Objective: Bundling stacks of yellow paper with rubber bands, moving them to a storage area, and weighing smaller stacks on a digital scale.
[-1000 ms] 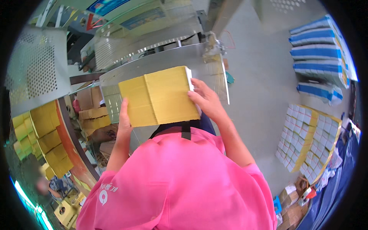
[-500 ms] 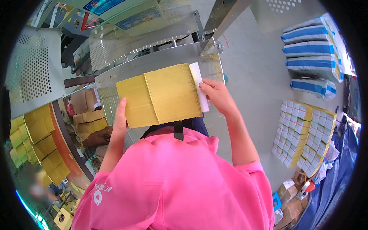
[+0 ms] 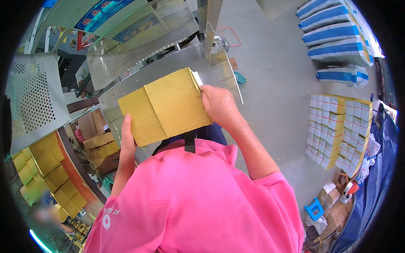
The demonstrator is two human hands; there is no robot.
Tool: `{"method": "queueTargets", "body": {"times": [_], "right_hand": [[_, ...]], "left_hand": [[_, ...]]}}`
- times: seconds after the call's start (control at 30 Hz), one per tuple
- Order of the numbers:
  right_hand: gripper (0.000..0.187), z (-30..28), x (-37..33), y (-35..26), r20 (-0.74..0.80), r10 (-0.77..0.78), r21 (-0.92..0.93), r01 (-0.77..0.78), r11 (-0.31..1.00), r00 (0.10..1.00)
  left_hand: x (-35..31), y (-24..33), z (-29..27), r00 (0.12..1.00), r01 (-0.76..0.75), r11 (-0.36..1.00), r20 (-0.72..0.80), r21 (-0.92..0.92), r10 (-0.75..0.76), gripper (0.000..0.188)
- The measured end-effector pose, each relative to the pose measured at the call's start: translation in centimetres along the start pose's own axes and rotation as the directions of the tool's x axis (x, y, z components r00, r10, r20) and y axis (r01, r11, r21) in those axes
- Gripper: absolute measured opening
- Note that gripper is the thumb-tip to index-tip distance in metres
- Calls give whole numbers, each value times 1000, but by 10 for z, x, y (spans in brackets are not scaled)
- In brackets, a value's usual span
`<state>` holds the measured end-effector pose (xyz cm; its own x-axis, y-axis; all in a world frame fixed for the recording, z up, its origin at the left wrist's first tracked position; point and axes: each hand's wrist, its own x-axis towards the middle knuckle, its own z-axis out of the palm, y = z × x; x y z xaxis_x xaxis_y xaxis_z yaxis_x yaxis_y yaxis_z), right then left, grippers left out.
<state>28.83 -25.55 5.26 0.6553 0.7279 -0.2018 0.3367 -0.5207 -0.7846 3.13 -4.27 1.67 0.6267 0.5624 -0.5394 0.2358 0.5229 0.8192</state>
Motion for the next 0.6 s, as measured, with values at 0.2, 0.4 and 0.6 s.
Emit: {"method": "queueTargets", "body": {"times": [0.2, 0.4, 0.6], "right_hand": [[26, 3, -2, 4, 27, 116, 191, -119, 974, 993], [24, 4, 4, 8, -66, -25, 248, 41, 968, 998], [28, 4, 12, 29, 257, 256, 602, -362, 712, 932]], "left_hand": [[-1, -1, 1, 999, 25, 999, -20, -23, -25, 54], [-3, 6, 11, 997, 17, 973, -71, -229, -34, 57], [13, -9, -22, 962, 148, 981, -211, -126, -172, 55]]}}
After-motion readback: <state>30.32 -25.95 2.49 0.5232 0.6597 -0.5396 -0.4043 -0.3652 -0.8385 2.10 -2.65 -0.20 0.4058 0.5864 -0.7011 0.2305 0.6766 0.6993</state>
